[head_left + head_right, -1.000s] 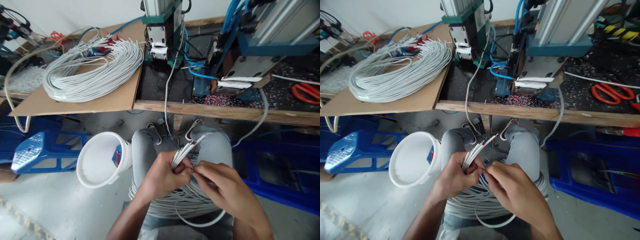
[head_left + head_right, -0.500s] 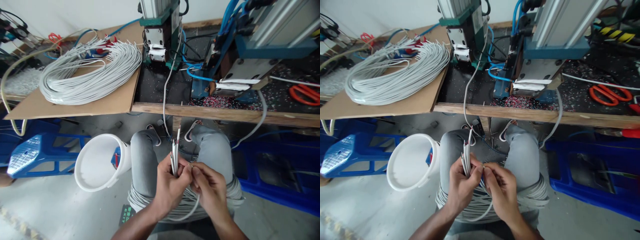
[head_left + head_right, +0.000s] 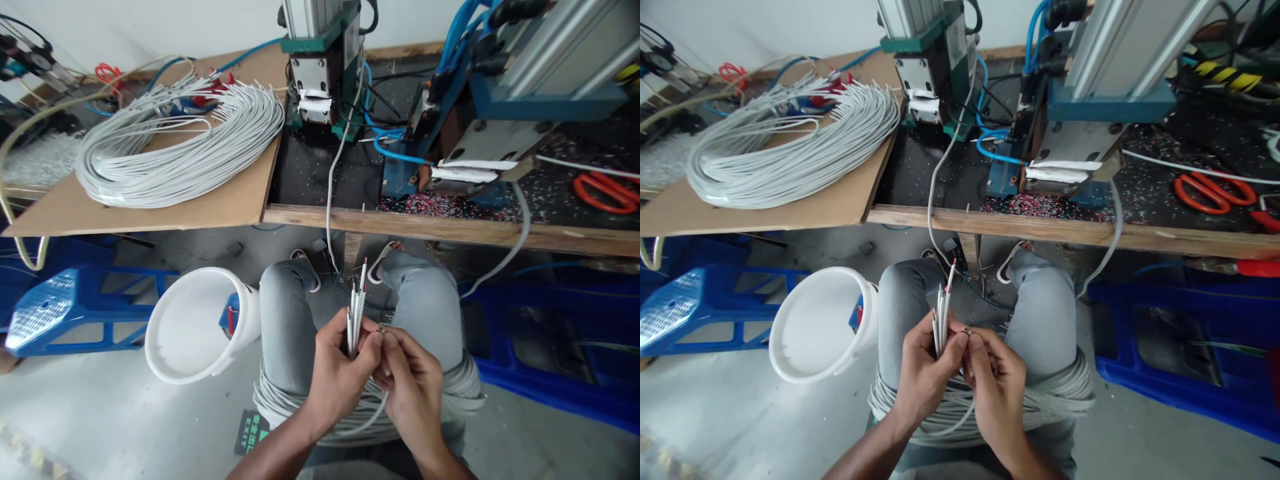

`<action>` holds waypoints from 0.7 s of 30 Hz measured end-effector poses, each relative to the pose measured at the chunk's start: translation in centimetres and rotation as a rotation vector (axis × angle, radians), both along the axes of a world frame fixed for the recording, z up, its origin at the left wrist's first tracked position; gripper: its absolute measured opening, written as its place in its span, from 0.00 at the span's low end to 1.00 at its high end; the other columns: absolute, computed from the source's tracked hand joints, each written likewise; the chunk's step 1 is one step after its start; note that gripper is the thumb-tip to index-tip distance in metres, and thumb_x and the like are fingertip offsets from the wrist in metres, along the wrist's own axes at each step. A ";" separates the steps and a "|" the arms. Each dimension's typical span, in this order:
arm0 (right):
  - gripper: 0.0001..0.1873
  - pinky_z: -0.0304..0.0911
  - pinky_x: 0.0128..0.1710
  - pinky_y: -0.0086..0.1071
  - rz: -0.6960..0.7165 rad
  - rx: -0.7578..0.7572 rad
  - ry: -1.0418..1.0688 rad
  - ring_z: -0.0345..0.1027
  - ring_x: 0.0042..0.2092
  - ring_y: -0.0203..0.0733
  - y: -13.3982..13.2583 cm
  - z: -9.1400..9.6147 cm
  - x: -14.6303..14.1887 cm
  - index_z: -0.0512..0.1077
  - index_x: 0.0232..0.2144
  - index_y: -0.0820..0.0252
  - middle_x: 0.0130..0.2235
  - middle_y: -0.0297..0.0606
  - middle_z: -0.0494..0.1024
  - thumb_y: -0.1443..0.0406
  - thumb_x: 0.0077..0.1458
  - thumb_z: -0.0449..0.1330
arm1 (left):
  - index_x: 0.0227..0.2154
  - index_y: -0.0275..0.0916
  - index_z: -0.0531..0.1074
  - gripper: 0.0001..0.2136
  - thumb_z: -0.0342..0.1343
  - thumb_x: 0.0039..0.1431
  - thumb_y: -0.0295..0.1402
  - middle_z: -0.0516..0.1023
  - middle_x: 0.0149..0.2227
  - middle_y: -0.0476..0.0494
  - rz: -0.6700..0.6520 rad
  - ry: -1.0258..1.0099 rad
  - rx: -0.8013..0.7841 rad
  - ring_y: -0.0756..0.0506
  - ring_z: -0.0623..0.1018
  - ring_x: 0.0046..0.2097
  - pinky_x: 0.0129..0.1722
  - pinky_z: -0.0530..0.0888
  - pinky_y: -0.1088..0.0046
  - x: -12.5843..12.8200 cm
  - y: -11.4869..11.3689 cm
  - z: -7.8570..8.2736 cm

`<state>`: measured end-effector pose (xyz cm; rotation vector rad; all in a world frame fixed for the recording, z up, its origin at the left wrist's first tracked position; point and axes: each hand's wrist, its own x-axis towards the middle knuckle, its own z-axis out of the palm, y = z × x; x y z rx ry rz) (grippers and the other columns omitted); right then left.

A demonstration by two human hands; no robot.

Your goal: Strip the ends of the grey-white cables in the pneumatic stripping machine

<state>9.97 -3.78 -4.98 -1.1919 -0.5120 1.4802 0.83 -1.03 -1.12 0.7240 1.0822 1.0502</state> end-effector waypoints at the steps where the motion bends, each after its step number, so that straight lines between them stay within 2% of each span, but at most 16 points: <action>1: 0.12 0.45 0.17 0.24 -0.001 0.003 -0.002 0.47 0.20 0.28 0.0 0.0 -0.1 0.74 0.32 0.57 0.19 0.23 0.57 0.54 0.56 0.62 | 0.32 0.37 0.68 0.08 0.59 0.62 0.35 0.72 0.19 0.54 0.002 -0.013 -0.003 0.52 0.71 0.19 0.19 0.70 0.79 0.0 0.0 0.0; 4: 0.12 0.44 0.17 0.24 -0.009 -0.004 0.000 0.46 0.20 0.28 0.0 -0.1 -0.2 0.74 0.32 0.56 0.19 0.23 0.56 0.54 0.56 0.62 | 0.31 0.37 0.68 0.09 0.59 0.62 0.37 0.70 0.18 0.54 0.032 -0.002 -0.022 0.54 0.69 0.18 0.18 0.66 0.81 0.1 -0.1 0.0; 8: 0.13 0.46 0.19 0.25 -0.014 -0.033 -0.042 0.48 0.22 0.29 -0.1 -0.3 -0.4 0.74 0.35 0.56 0.20 0.24 0.58 0.53 0.55 0.61 | 0.30 0.36 0.69 0.10 0.58 0.62 0.36 0.64 0.20 0.56 0.092 0.118 -0.007 0.54 0.63 0.21 0.21 0.65 0.80 0.2 -0.3 -0.1; 12: 0.12 0.48 0.18 0.25 -0.020 -0.011 -0.143 0.49 0.22 0.29 -0.3 -0.4 -0.4 0.75 0.36 0.55 0.21 0.25 0.61 0.54 0.56 0.60 | 0.31 0.37 0.69 0.09 0.57 0.63 0.36 0.64 0.22 0.55 0.069 0.171 0.010 0.53 0.63 0.23 0.23 0.64 0.78 0.1 -0.5 -0.2; 17: 0.09 0.66 0.27 0.28 -0.001 0.064 -0.355 0.64 0.27 0.35 -0.1 0.1 0.5 0.76 0.36 0.54 0.25 0.30 0.71 0.57 0.56 0.61 | 0.33 0.37 0.69 0.09 0.58 0.63 0.37 0.65 0.23 0.54 0.003 0.176 0.054 0.52 0.66 0.24 0.25 0.65 0.77 -0.1 0.1 0.1; 21: 0.09 0.66 0.26 0.28 0.016 0.091 -0.405 0.66 0.27 0.36 0.0 0.2 0.9 0.77 0.36 0.54 0.26 0.31 0.72 0.58 0.56 0.60 | 0.30 0.37 0.69 0.10 0.57 0.63 0.37 0.66 0.21 0.53 -0.014 0.183 0.082 0.52 0.64 0.23 0.24 0.63 0.77 -0.1 0.7 0.3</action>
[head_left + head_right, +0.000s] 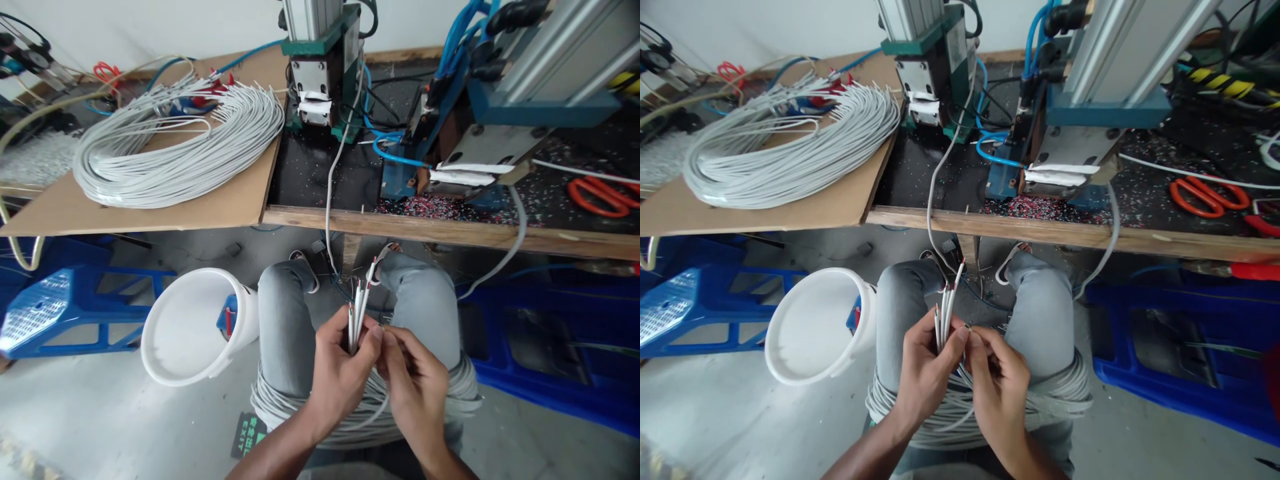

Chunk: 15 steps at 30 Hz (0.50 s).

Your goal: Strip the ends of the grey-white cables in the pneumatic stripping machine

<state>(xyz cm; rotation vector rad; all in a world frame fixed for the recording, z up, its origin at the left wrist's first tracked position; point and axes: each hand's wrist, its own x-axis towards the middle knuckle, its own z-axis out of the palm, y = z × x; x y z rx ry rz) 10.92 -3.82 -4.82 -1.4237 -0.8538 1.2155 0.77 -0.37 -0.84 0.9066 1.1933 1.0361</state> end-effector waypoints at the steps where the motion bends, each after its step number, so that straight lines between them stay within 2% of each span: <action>1: 0.09 0.65 0.25 0.28 -0.012 0.005 -0.008 0.65 0.27 0.35 0.0 0.0 0.0 0.77 0.36 0.54 0.25 0.31 0.71 0.58 0.56 0.61 | 0.29 0.37 0.69 0.10 0.57 0.63 0.36 0.66 0.21 0.53 -0.003 0.003 0.008 0.52 0.64 0.24 0.24 0.62 0.77 0.1 0.1 0.0; 4: 0.09 0.59 0.22 0.26 -0.092 -0.016 0.028 0.60 0.24 0.33 -0.1 0.0 -0.5 0.76 0.33 0.55 0.23 0.29 0.67 0.56 0.55 0.61 | 0.28 0.37 0.68 0.09 0.57 0.63 0.35 0.66 0.21 0.54 0.020 -0.007 0.014 0.52 0.64 0.24 0.24 0.64 0.76 0.6 -0.1 0.0; 8: 0.12 0.51 0.18 0.26 -0.166 -0.080 0.227 0.51 0.22 0.32 0.2 0.2 -1.2 0.74 0.31 0.56 0.21 0.27 0.61 0.54 0.56 0.60 | 0.28 0.38 0.67 0.09 0.56 0.63 0.34 0.64 0.20 0.55 0.091 -0.034 -0.015 0.52 0.64 0.22 0.22 0.64 0.76 1.4 -0.6 -0.3; 11: 0.12 0.49 0.19 0.26 -0.162 -0.091 0.279 0.50 0.22 0.31 0.4 0.2 -1.3 0.73 0.31 0.56 0.21 0.26 0.59 0.53 0.55 0.61 | 0.28 0.38 0.68 0.09 0.57 0.63 0.34 0.64 0.20 0.55 0.106 -0.025 -0.022 0.52 0.64 0.22 0.22 0.63 0.76 1.7 -0.7 -0.4; 15: 0.14 0.50 0.20 0.27 -0.141 -0.069 0.258 0.50 0.23 0.31 0.6 0.0 -0.8 0.70 0.27 0.57 0.21 0.26 0.58 0.54 0.55 0.61 | 0.31 0.38 0.69 0.07 0.57 0.63 0.34 0.66 0.22 0.54 0.056 -0.026 -0.029 0.51 0.66 0.23 0.24 0.65 0.75 1.4 -0.3 -0.3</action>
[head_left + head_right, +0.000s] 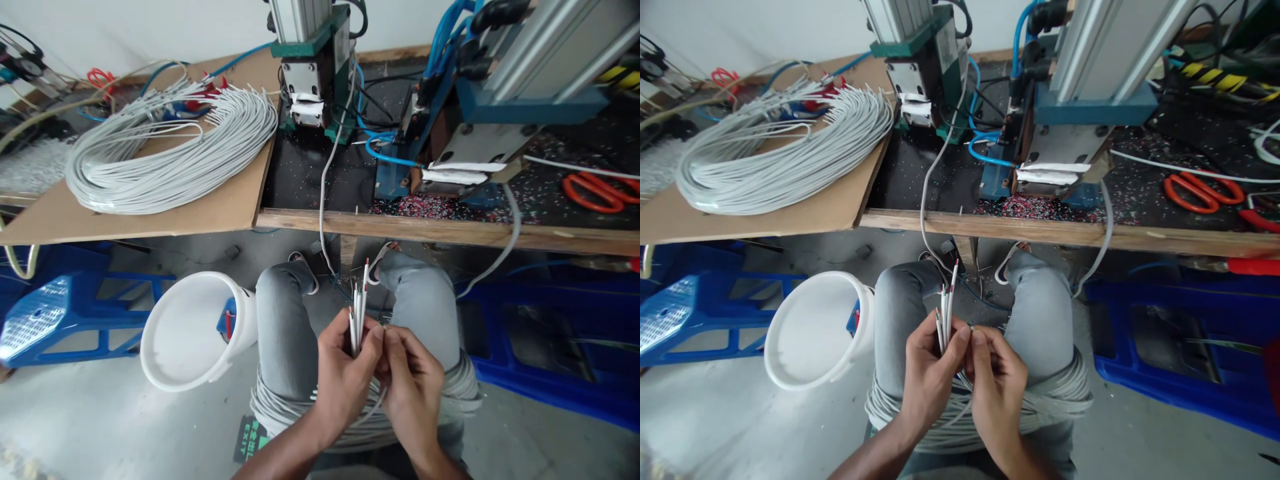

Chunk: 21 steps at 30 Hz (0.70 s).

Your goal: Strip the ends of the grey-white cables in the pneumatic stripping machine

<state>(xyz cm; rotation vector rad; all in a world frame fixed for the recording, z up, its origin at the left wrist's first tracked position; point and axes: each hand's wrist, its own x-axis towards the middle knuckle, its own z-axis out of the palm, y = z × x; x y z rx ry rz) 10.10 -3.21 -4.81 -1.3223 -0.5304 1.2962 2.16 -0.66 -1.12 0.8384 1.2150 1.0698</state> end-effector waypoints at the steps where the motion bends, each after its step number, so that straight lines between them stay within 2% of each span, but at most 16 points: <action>1: 0.14 0.50 0.20 0.27 0.005 0.001 -0.019 0.50 0.23 0.31 0.0 -0.1 0.2 0.70 0.26 0.57 0.21 0.26 0.59 0.54 0.55 0.61 | 0.32 0.38 0.69 0.07 0.57 0.63 0.35 0.66 0.22 0.54 -0.016 0.000 -0.003 0.51 0.66 0.24 0.25 0.65 0.75 -0.1 0.2 0.1; 7: 0.12 0.50 0.21 0.27 0.021 0.003 -0.108 0.51 0.23 0.32 -0.1 -0.5 0.7 0.73 0.31 0.57 0.21 0.26 0.60 0.54 0.56 0.61 | 0.33 0.38 0.68 0.07 0.58 0.62 0.35 0.62 0.22 0.56 -0.043 0.023 -0.015 0.52 0.64 0.23 0.24 0.63 0.76 0.0 0.8 0.2; 13: 0.13 0.48 0.20 0.27 -0.018 0.008 -0.031 0.49 0.23 0.31 -0.2 -0.3 0.2 0.72 0.27 0.57 0.20 0.26 0.58 0.55 0.56 0.61 | 0.31 0.39 0.67 0.07 0.56 0.63 0.34 0.62 0.21 0.56 -0.032 -0.001 0.001 0.51 0.65 0.23 0.24 0.64 0.75 0.2 0.4 -0.2; 17: 0.12 0.49 0.20 0.27 -0.059 -0.023 0.041 0.49 0.23 0.31 -0.1 -0.1 -0.4 0.74 0.29 0.56 0.21 0.26 0.59 0.54 0.55 0.61 | 0.29 0.39 0.68 0.08 0.56 0.63 0.34 0.61 0.21 0.55 0.029 0.090 0.034 0.52 0.63 0.23 0.23 0.63 0.76 0.5 -0.1 -0.6; 21: 0.12 0.52 0.19 0.26 -0.074 -0.014 0.002 0.52 0.23 0.32 0.0 -0.1 -0.3 0.75 0.30 0.56 0.21 0.27 0.61 0.54 0.53 0.63 | 0.29 0.38 0.69 0.08 0.56 0.63 0.34 0.61 0.21 0.55 0.047 0.128 0.059 0.52 0.62 0.23 0.24 0.63 0.76 0.8 -0.1 -0.7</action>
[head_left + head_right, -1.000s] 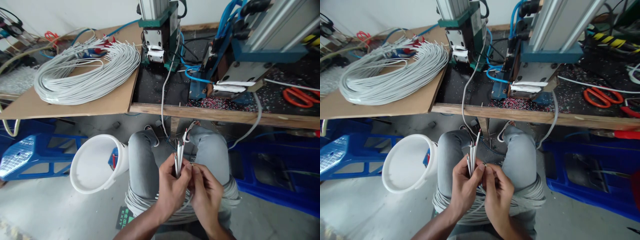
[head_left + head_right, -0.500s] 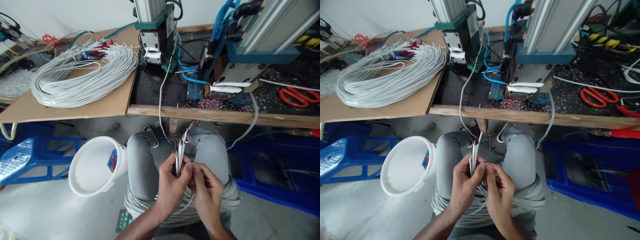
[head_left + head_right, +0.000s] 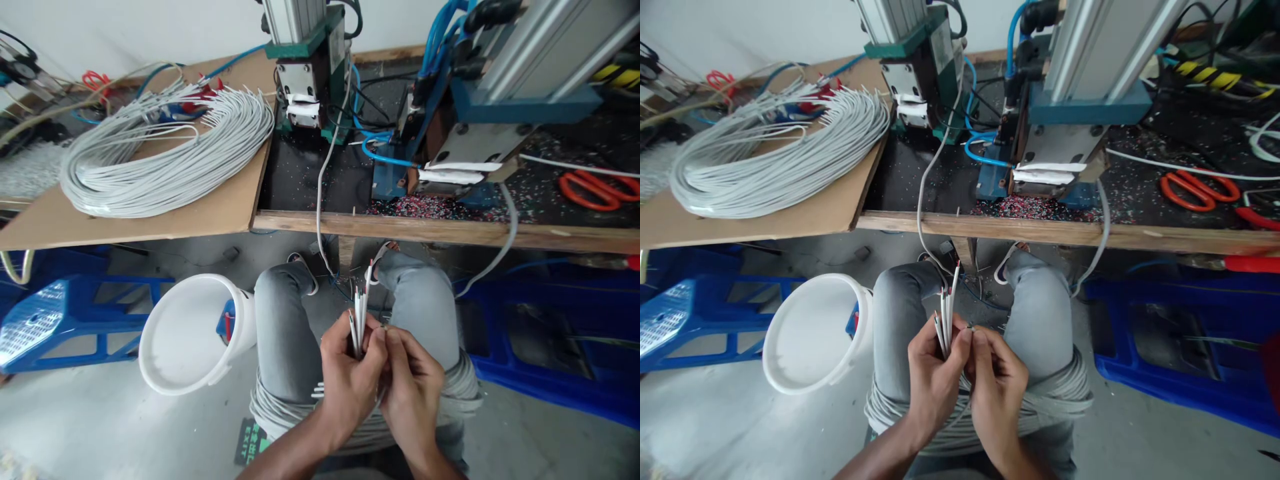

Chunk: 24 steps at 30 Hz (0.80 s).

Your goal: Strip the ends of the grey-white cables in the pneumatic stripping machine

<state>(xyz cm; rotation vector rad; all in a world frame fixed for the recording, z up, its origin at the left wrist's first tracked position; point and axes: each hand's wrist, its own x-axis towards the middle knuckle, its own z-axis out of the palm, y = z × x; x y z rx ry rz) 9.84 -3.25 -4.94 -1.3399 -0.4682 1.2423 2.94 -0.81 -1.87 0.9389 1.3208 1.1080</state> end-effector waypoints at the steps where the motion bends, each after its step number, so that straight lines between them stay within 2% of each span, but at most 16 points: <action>1: 0.12 0.54 0.20 0.26 0.000 0.002 -0.015 0.54 0.24 0.32 0.0 0.0 0.1 0.76 0.30 0.56 0.21 0.27 0.63 0.54 0.53 0.63 | 0.30 0.38 0.69 0.07 0.56 0.63 0.34 0.61 0.21 0.55 -0.015 -0.006 0.000 0.52 0.62 0.24 0.24 0.63 0.76 0.0 0.1 0.1; 6: 0.12 0.61 0.23 0.27 0.020 0.036 -0.200 0.61 0.26 0.35 0.3 -0.2 0.9 0.77 0.30 0.55 0.22 0.30 0.69 0.54 0.54 0.62 | 0.32 0.37 0.70 0.06 0.58 0.61 0.33 0.59 0.21 0.57 -0.087 -0.031 0.002 0.52 0.61 0.24 0.24 0.63 0.78 -0.3 0.8 1.1; 10: 0.09 0.59 0.19 0.27 0.096 0.107 -0.306 0.57 0.21 0.33 0.5 0.1 1.3 0.77 0.32 0.53 0.18 0.26 0.64 0.56 0.56 0.60 | 0.31 0.37 0.69 0.07 0.59 0.60 0.34 0.58 0.20 0.58 -0.140 -0.115 -0.049 0.53 0.63 0.21 0.23 0.66 0.77 -0.8 1.4 1.5; 12: 0.08 0.58 0.16 0.27 0.187 0.163 -0.304 0.57 0.18 0.33 0.8 0.5 1.8 0.77 0.33 0.51 0.17 0.25 0.64 0.58 0.57 0.58 | 0.29 0.38 0.67 0.09 0.58 0.61 0.36 0.62 0.18 0.56 -0.169 -0.186 -0.084 0.52 0.66 0.19 0.21 0.68 0.76 -1.1 1.6 1.6; 14: 0.09 0.61 0.15 0.28 0.286 0.242 -0.316 0.62 0.18 0.35 1.3 0.8 2.5 0.77 0.37 0.47 0.18 0.26 0.69 0.60 0.59 0.56 | 0.28 0.38 0.66 0.11 0.57 0.63 0.38 0.66 0.17 0.54 -0.200 -0.253 -0.098 0.51 0.68 0.19 0.20 0.67 0.75 -1.4 1.8 1.5; 16: 0.14 0.67 0.16 0.30 0.313 0.357 -0.401 0.69 0.19 0.38 1.7 0.9 3.7 0.75 0.45 0.44 0.22 0.27 0.75 0.64 0.60 0.54 | 0.29 0.38 0.67 0.11 0.58 0.63 0.37 0.66 0.18 0.55 -0.174 -0.274 -0.093 0.54 0.64 0.18 0.20 0.64 0.78 -1.7 2.1 1.5; 18: 0.22 0.74 0.21 0.32 0.325 0.540 -0.604 0.75 0.25 0.41 2.0 0.8 5.0 0.71 0.51 0.40 0.29 0.28 0.81 0.70 0.58 0.54 | 0.30 0.37 0.68 0.10 0.59 0.62 0.37 0.60 0.18 0.58 -0.114 -0.275 -0.094 0.57 0.57 0.19 0.19 0.58 0.82 -1.9 2.4 1.4; 20: 0.28 0.79 0.30 0.34 0.402 0.735 -0.891 0.80 0.35 0.43 2.1 0.8 6.2 0.70 0.54 0.39 0.38 0.30 0.84 0.74 0.56 0.55 | 0.30 0.37 0.69 0.11 0.61 0.61 0.38 0.56 0.18 0.59 -0.082 -0.274 -0.106 0.57 0.52 0.19 0.18 0.53 0.83 -1.9 2.8 1.4; 22: 0.29 0.80 0.38 0.36 0.506 0.870 -1.149 0.79 0.45 0.45 2.4 1.0 7.3 0.70 0.56 0.43 0.46 0.32 0.83 0.75 0.56 0.56 | 0.29 0.37 0.68 0.12 0.61 0.60 0.39 0.54 0.18 0.60 -0.103 -0.291 -0.117 0.57 0.50 0.20 0.18 0.52 0.82 -1.9 3.2 1.3; 24: 0.27 0.81 0.41 0.36 0.474 0.941 -1.304 0.78 0.48 0.46 3.1 1.4 8.1 0.69 0.57 0.51 0.48 0.35 0.82 0.73 0.56 0.57 | 0.29 0.37 0.68 0.13 0.61 0.61 0.40 0.54 0.17 0.60 -0.095 -0.299 -0.116 0.56 0.50 0.20 0.18 0.51 0.82 -1.8 3.6 1.4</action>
